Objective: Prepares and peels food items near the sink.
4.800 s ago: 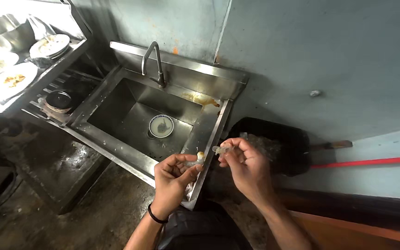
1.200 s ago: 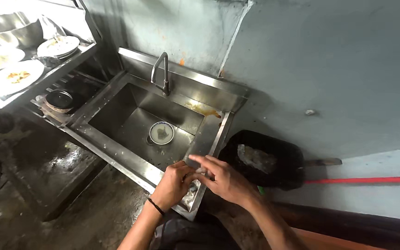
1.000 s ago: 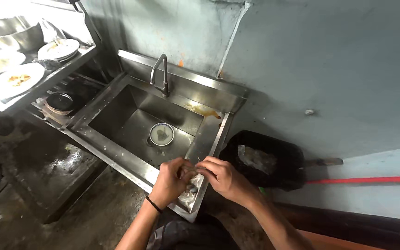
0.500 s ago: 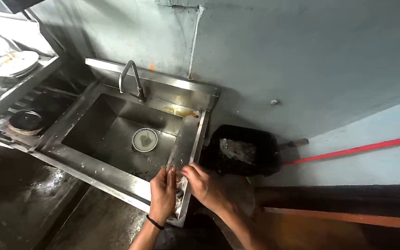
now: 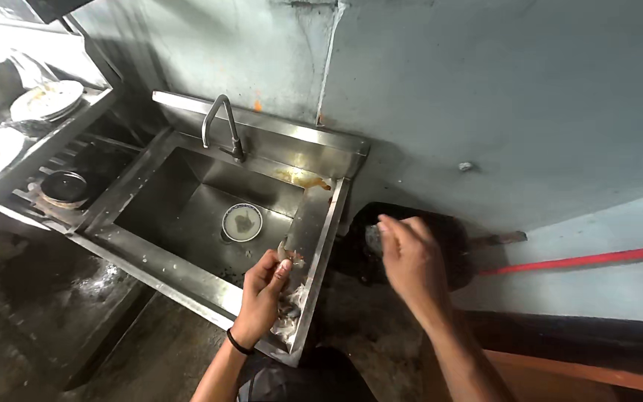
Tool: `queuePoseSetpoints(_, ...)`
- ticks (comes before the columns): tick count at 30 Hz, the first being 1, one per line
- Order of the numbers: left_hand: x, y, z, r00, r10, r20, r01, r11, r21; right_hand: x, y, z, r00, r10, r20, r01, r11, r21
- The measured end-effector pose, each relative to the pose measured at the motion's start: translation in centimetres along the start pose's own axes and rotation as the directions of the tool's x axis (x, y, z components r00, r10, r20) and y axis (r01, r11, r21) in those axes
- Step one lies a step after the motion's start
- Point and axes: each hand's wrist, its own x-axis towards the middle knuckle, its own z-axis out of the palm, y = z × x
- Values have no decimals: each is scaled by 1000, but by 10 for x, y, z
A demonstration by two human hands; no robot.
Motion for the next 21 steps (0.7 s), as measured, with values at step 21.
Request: queuePoseSetpoints(21,-18,31,4,926,191,-325,-210,977,-24,-32,-109,36,938,-348,-12,299,787,540)
